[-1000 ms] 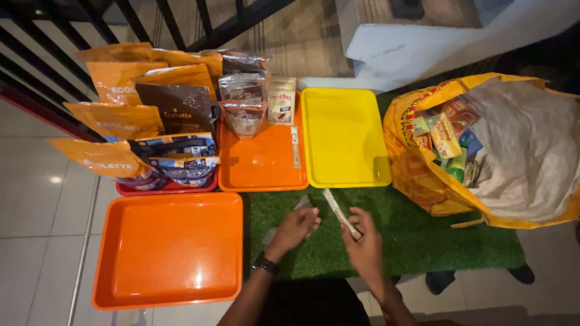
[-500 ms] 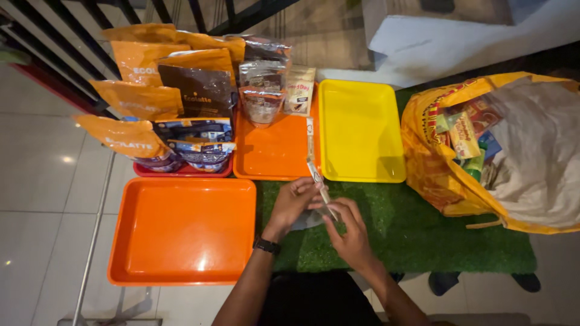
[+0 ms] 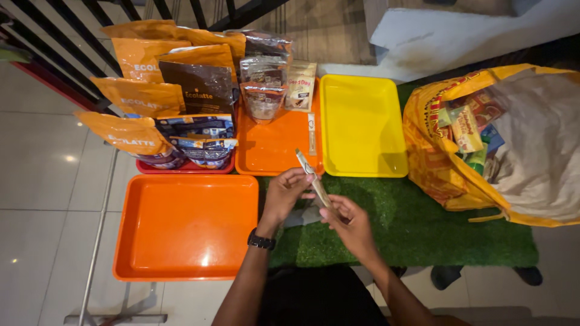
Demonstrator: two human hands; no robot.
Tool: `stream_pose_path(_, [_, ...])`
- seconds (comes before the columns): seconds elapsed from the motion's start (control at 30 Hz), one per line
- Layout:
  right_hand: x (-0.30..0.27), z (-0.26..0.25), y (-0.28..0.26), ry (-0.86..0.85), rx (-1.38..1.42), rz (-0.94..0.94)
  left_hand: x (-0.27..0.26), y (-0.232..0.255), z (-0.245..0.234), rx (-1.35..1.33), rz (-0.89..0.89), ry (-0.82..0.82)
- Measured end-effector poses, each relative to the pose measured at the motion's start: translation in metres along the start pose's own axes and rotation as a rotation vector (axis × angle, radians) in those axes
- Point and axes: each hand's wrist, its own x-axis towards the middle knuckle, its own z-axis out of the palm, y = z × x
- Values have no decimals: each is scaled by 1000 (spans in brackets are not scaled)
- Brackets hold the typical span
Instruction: The person takes small snack packets from a large yellow bag, wipes them with a grey cloth, and places them into an orange tray. The person repeats this process for several items.
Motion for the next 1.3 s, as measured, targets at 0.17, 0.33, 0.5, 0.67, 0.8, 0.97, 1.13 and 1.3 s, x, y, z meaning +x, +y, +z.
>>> stream_pose_path(0.17, [3, 5, -1, -14, -2, 11, -8, 5, 1, 6, 9, 15])
stream_pose_path(0.33, [-1, 7, -3, -47, 6, -12, -11, 9, 1, -9, 0, 50])
stream_pose_path(0.5, [0, 7, -3, -31, 6, -6, -11, 4, 6, -48, 37, 129])
stream_pose_path(0.67, [1, 5, -1, -30, -23, 35, -13, 1, 9, -73, 36, 159])
stream_pose_path(0.8, [1, 0, 3, -66, -104, 69, -11, 0, 8, -91, 31, 173])
stream_pose_path(0.97, [4, 1, 5, -97, -114, -13, -13, -4, 12, -120, 6, 174])
stream_pose_path(1.13, [8, 6, 3, -98, -62, 4, -15, 0, 14, -84, -4, 181])
stream_pose_path(1.3, [12, 6, 6, -99, -45, 30, -11, 7, 12, -78, -13, 226])
